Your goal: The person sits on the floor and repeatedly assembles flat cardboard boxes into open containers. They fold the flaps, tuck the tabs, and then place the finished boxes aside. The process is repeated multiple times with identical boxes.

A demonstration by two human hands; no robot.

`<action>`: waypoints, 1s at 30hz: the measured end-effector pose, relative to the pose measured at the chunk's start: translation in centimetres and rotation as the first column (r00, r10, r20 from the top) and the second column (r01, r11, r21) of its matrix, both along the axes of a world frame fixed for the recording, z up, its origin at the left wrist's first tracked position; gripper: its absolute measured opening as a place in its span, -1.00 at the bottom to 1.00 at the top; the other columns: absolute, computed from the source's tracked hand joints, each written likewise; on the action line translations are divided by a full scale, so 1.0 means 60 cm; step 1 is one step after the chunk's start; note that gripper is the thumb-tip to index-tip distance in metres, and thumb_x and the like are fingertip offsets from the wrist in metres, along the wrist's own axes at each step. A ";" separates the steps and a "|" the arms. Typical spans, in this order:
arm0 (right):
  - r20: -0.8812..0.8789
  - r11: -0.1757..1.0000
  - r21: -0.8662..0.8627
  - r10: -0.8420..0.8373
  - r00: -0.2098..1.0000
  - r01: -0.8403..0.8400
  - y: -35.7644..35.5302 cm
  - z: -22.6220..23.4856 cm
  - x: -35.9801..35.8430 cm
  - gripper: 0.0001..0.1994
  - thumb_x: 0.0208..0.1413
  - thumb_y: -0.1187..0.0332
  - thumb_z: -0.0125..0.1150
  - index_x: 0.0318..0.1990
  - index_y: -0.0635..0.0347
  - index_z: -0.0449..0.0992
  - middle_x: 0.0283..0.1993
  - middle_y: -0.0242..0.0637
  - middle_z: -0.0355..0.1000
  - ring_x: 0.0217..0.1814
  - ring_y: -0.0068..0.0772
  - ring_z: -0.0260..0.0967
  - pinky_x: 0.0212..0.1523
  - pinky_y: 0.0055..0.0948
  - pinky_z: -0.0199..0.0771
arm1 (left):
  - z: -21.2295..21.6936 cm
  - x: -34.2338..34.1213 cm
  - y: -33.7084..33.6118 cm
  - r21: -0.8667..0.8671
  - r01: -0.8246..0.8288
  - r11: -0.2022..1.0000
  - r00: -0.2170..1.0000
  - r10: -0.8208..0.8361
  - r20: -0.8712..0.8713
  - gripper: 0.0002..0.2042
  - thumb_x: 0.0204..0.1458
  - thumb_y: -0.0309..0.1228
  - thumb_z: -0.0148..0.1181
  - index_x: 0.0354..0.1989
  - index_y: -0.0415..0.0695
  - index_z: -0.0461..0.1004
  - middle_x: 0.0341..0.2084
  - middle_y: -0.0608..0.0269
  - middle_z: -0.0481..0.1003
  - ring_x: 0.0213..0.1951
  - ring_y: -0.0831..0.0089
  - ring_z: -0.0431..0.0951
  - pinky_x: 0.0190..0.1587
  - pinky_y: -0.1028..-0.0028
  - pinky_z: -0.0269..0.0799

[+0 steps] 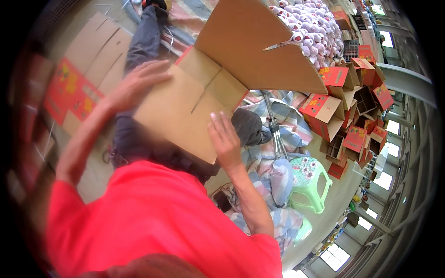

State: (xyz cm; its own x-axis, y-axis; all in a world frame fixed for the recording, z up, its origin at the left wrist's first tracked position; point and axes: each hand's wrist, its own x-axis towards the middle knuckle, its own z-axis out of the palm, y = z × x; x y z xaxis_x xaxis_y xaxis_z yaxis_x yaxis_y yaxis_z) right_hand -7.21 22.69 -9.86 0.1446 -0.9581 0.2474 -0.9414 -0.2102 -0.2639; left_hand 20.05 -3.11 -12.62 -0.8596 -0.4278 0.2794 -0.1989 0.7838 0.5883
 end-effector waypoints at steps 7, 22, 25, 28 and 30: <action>0.063 0.997 0.065 0.028 0.998 -0.032 0.016 -0.008 0.009 -0.73 0.14 0.55 0.26 0.01 0.32 0.58 0.30 -0.03 0.51 0.35 0.17 0.46 0.25 -0.04 0.58 | -0.035 -0.013 0.022 -0.069 0.080 0.994 0.997 -0.081 -0.007 -0.59 0.11 -0.27 0.19 0.11 -0.18 0.48 0.22 0.10 0.51 0.36 0.10 0.41 0.35 0.14 0.34; 0.141 0.983 0.138 -0.138 0.980 0.119 -0.004 -0.013 -0.019 -0.76 0.14 0.56 0.24 -0.02 0.32 0.60 0.22 -0.04 0.58 0.30 0.03 0.54 0.26 -0.14 0.61 | -0.052 -0.075 -0.027 -0.077 0.189 0.979 0.981 -0.185 0.051 -0.54 -0.25 -0.34 0.37 -0.06 -0.11 0.51 -0.10 0.25 0.52 0.04 0.17 0.42 0.09 0.26 0.29; 0.169 0.972 0.165 -0.195 0.966 0.167 -0.006 -0.021 -0.033 -0.73 0.13 0.52 0.25 -0.01 0.31 0.60 0.20 -0.06 0.59 0.27 0.04 0.54 0.23 -0.12 0.58 | -0.053 -0.094 -0.036 -0.079 0.206 0.975 0.976 -0.198 0.093 -0.58 -0.22 -0.35 0.37 -0.10 -0.09 0.50 -0.09 0.22 0.48 0.04 0.17 0.41 0.09 0.27 0.28; 0.112 0.964 0.194 -0.207 0.972 0.183 -0.016 -0.007 -0.042 -0.67 0.14 0.40 0.25 0.06 0.32 0.57 0.19 -0.07 0.60 0.24 0.02 0.53 0.24 -0.13 0.50 | -0.056 -0.110 -0.040 -0.052 0.190 0.980 0.978 -0.185 0.093 -0.63 -0.18 -0.37 0.36 -0.13 -0.09 0.50 -0.08 0.19 0.46 0.05 0.17 0.42 0.11 0.26 0.28; 0.105 0.958 0.223 -0.208 0.972 0.181 -0.022 -0.010 -0.053 -0.67 0.15 0.39 0.23 0.06 0.31 0.57 0.18 -0.08 0.60 0.21 0.00 0.52 0.21 -0.14 0.47 | -0.053 -0.118 -0.042 -0.023 0.177 0.984 0.980 -0.174 0.100 -0.66 -0.15 -0.39 0.36 -0.15 -0.10 0.48 -0.08 0.15 0.46 0.07 0.15 0.43 0.13 0.23 0.31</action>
State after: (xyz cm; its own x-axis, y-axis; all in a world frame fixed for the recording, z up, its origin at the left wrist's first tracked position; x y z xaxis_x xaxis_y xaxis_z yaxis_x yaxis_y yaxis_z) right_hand -10.36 21.34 -10.48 -0.0695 -0.9967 0.0416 -0.9145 0.0470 -0.4017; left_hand 13.00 -5.61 -15.79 -0.9444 -0.2599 0.2016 -0.1116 0.8298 0.5468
